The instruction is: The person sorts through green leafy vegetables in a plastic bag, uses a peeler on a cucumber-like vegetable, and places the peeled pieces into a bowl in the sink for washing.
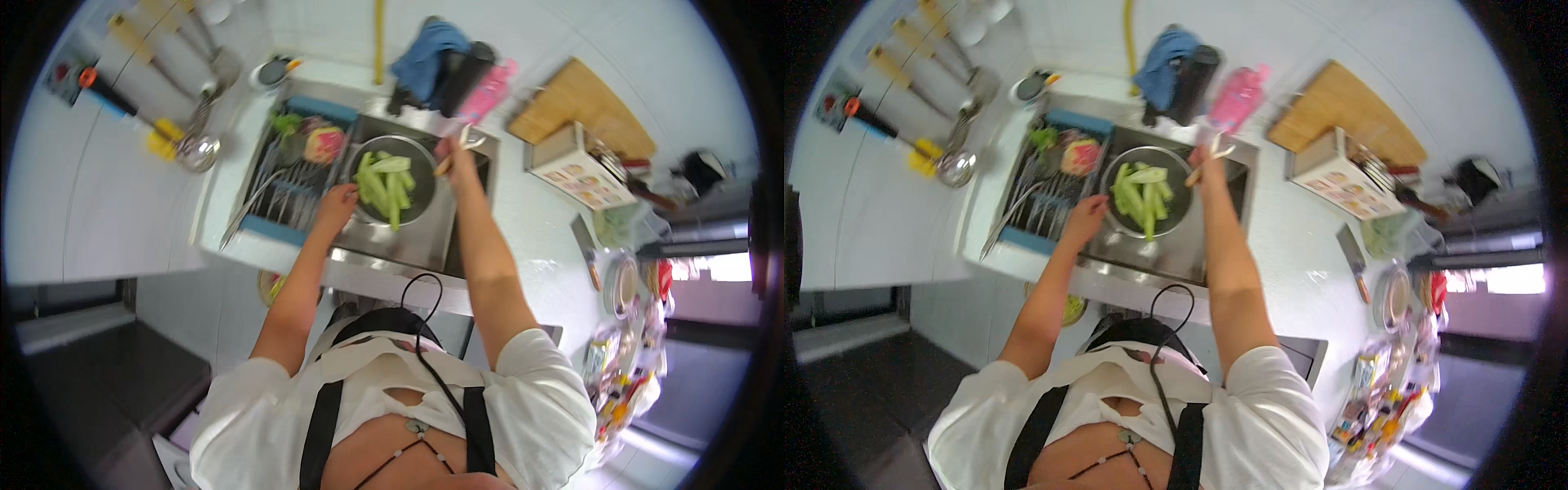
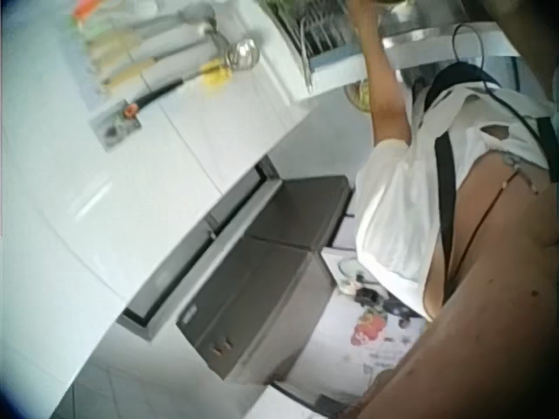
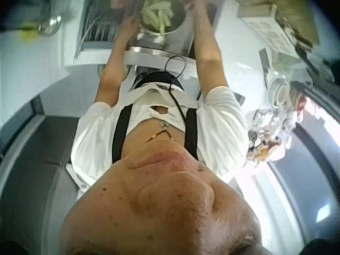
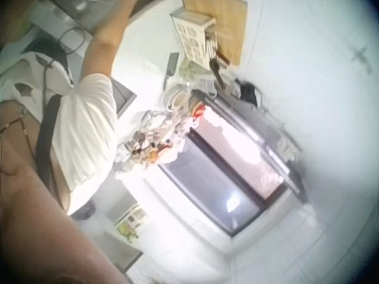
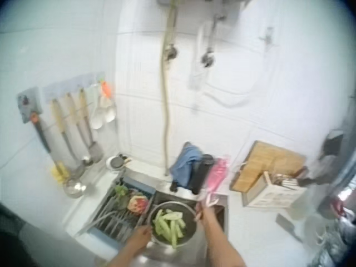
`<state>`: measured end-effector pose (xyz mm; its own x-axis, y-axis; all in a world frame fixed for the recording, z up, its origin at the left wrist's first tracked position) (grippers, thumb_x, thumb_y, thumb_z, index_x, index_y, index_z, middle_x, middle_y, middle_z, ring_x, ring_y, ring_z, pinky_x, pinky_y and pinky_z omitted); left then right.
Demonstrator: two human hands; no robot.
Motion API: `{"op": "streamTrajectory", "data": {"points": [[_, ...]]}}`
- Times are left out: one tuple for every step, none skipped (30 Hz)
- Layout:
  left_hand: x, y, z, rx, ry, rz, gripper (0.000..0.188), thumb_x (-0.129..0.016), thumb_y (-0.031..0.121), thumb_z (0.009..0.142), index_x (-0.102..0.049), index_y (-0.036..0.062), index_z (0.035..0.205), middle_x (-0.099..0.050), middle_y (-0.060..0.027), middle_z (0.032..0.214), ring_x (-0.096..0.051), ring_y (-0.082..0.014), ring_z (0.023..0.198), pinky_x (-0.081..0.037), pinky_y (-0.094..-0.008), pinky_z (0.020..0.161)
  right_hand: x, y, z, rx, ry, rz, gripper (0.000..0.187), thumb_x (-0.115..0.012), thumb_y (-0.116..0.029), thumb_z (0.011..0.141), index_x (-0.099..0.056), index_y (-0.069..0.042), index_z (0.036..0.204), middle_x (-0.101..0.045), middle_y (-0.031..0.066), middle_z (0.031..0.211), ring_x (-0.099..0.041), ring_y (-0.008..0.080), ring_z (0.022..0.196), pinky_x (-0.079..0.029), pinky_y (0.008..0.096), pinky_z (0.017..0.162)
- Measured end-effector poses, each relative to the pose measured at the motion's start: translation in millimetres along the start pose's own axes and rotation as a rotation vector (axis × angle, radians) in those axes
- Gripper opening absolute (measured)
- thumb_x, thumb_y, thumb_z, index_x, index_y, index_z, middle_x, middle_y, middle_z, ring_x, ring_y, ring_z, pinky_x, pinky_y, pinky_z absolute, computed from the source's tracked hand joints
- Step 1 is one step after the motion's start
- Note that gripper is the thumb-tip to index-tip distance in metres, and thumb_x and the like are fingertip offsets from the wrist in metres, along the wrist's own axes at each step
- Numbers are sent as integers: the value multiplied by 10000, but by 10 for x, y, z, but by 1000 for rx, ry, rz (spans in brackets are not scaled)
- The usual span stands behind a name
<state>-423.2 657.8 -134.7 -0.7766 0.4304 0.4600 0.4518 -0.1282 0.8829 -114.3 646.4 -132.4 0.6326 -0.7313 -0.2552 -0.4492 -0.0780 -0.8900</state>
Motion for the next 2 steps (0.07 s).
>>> {"op": "streamTrajectory", "data": {"points": [[-90, -103, 64, -68, -7, -14, 275, -563, 211, 762, -590, 41, 977, -579, -160, 939, -569, -270, 846, -438, -351, 763, 129, 55, -89, -32, -44, 54, 324, -564, -310, 814, -523, -27, 967, -578, 74, 754, -559, 200, 689, -466, 334, 639], [-143, -283, 154, -15, -66, -30, 322, -580, 253, 753, -588, 59, 1010, -562, -177, 1033, -548, -250, 964, -416, -316, 839, 350, -183, -94, 21, 1, 63, 324, -564, -310, 814, -523, -27, 967, -578, 74, 754, -559, 200, 689, -466, 334, 639]]}}
Point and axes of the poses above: each hand's wrist, its own z-axis towards the middle knuckle, its own x-axis out of the back of the hand, y = z × x, the point moved 1 cm from there along z, towards the middle knuckle
